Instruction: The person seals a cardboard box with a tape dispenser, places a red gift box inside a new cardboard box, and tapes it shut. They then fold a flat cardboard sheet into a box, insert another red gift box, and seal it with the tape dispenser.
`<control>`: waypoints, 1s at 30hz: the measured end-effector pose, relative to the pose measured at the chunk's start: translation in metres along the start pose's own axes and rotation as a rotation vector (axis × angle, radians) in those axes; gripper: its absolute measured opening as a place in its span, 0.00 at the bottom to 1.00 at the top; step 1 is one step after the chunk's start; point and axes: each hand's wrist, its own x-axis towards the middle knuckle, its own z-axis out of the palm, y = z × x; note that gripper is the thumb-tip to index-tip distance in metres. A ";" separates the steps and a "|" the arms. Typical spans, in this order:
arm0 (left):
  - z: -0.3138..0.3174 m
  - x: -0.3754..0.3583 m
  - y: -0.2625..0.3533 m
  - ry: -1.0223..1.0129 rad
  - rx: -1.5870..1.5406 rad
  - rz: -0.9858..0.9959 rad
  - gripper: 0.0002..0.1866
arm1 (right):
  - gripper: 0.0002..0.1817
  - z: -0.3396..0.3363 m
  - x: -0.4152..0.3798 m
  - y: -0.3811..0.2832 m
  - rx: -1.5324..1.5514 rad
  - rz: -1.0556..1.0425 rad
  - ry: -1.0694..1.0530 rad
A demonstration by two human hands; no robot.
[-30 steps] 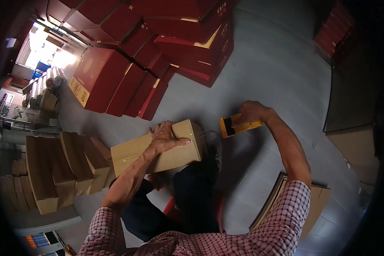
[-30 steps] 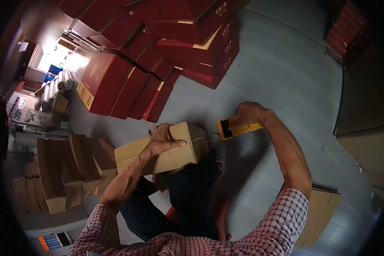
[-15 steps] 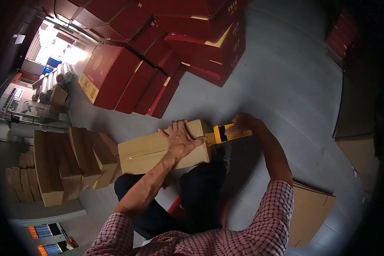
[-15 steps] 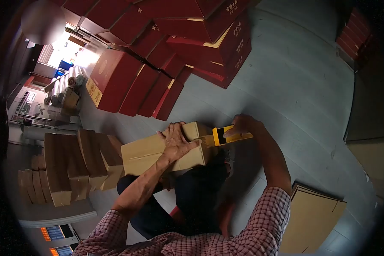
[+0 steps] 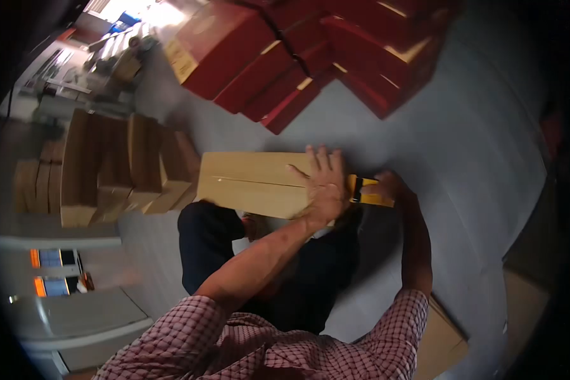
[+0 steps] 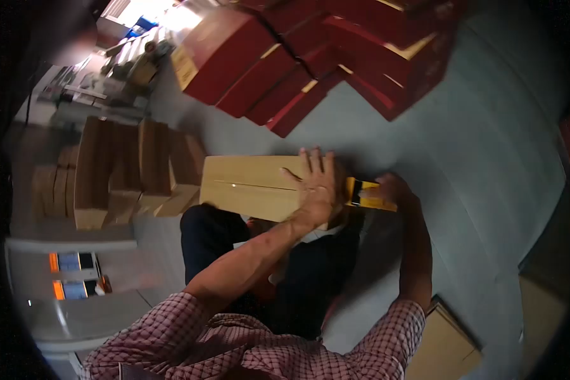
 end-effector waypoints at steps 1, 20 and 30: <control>-0.013 0.000 0.002 -0.064 -0.024 -0.019 0.41 | 0.37 -0.007 -0.014 -0.017 0.063 -0.100 -0.025; 0.010 -0.003 -0.352 0.107 -0.677 -0.699 0.41 | 0.19 0.030 -0.002 0.009 0.375 -0.113 -0.036; 0.107 0.027 -0.559 -0.054 -1.384 -0.464 0.37 | 0.30 -0.022 -0.037 -0.277 -0.100 -0.083 -0.110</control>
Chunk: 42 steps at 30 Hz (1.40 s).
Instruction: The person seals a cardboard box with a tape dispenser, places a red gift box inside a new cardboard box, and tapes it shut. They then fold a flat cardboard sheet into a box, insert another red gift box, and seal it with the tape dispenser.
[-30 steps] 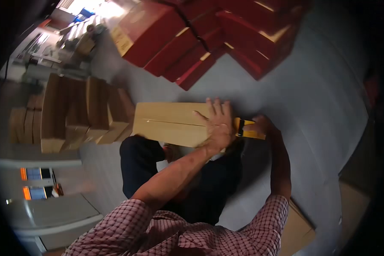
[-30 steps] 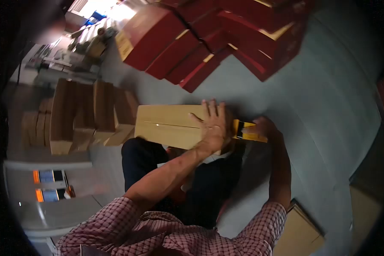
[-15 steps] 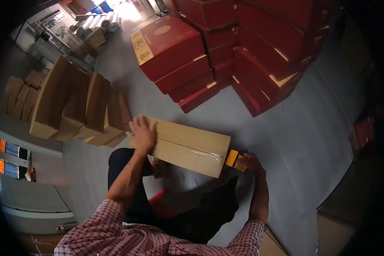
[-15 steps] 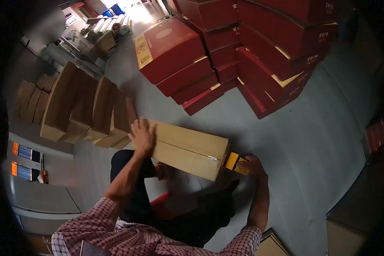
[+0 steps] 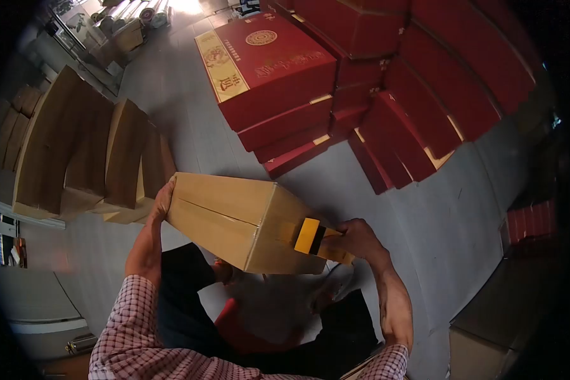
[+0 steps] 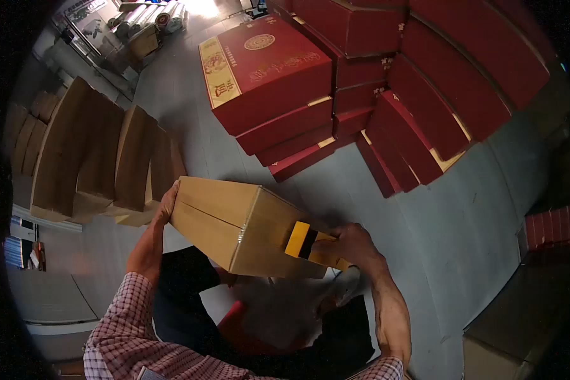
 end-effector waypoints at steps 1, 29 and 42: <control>-0.001 0.003 -0.001 0.007 -0.067 -0.042 0.37 | 0.31 -0.002 -0.003 -0.025 -0.049 -0.026 0.025; 0.144 -0.138 0.105 0.143 0.490 0.635 0.57 | 0.39 0.080 0.042 -0.284 -0.701 -0.170 0.286; 0.154 -0.163 0.135 0.323 0.127 0.531 0.54 | 0.26 0.097 -0.059 -0.060 1.013 -0.282 0.353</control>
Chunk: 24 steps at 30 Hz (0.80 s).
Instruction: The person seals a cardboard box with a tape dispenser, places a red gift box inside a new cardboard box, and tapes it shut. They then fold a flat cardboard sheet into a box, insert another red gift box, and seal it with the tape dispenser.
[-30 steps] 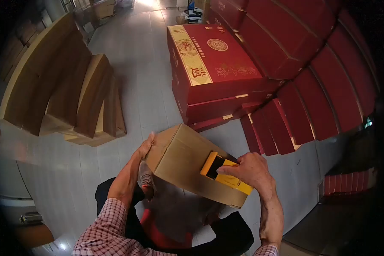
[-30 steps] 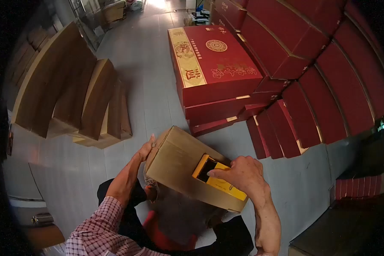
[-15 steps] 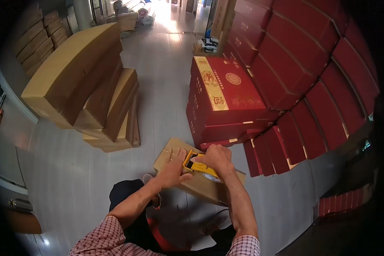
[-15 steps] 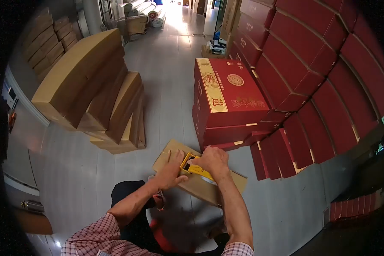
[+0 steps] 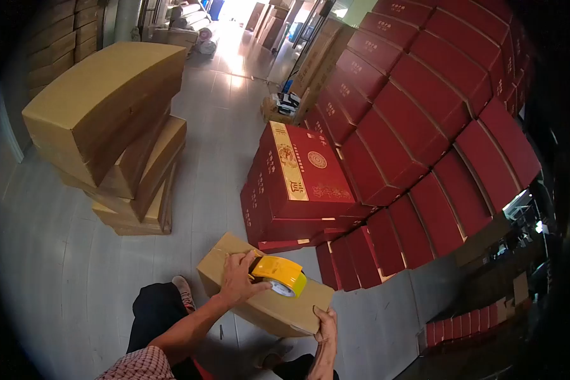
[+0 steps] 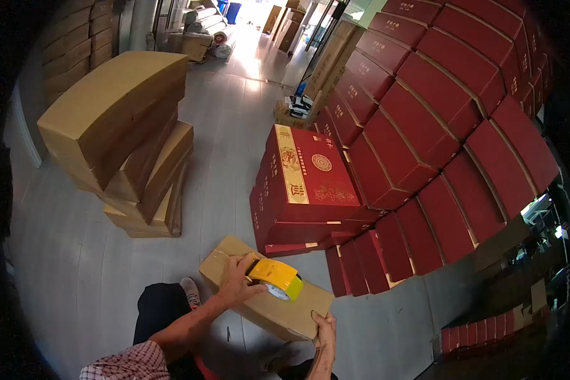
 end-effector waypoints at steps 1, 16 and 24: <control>0.000 0.000 0.000 0.021 -0.139 -0.106 0.54 | 0.25 0.018 -0.007 -0.022 0.039 -0.013 -0.037; 0.109 -0.058 -0.319 -0.053 -0.893 -1.308 0.25 | 0.22 0.165 0.089 0.147 -0.216 0.509 -0.403; 0.138 -0.080 -0.382 0.145 -1.144 -1.259 0.33 | 0.37 0.187 0.102 0.137 -0.546 0.455 -0.338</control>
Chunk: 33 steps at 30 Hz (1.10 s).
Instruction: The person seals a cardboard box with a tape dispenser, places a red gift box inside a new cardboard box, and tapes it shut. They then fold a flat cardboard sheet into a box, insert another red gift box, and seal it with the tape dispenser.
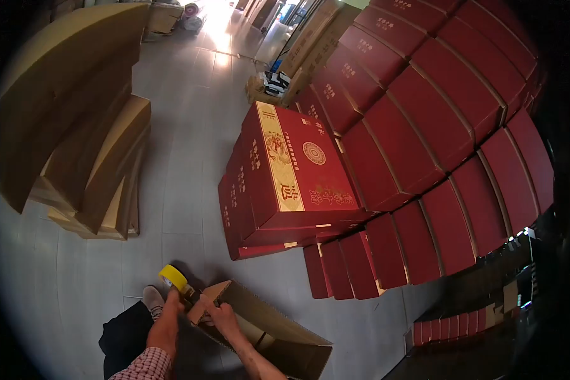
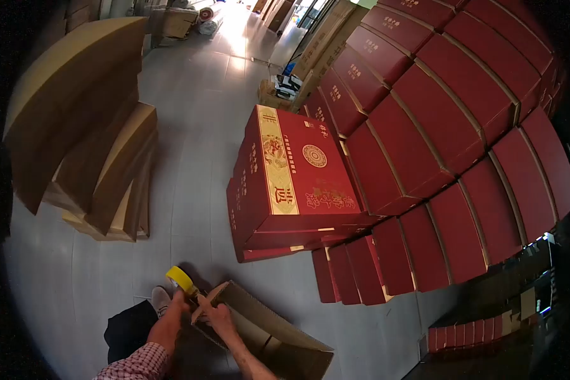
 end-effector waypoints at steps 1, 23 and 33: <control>-0.005 0.002 -0.004 0.043 0.009 -0.004 0.32 | 0.40 -0.003 0.003 0.005 -0.103 -0.025 0.033; 0.314 -0.162 0.239 -0.302 0.272 0.585 0.45 | 0.32 -0.296 0.017 -0.244 -0.219 -0.746 0.936; 0.284 -0.183 0.310 -0.283 0.069 0.692 0.68 | 0.52 -0.205 0.044 -0.210 0.181 -0.665 0.376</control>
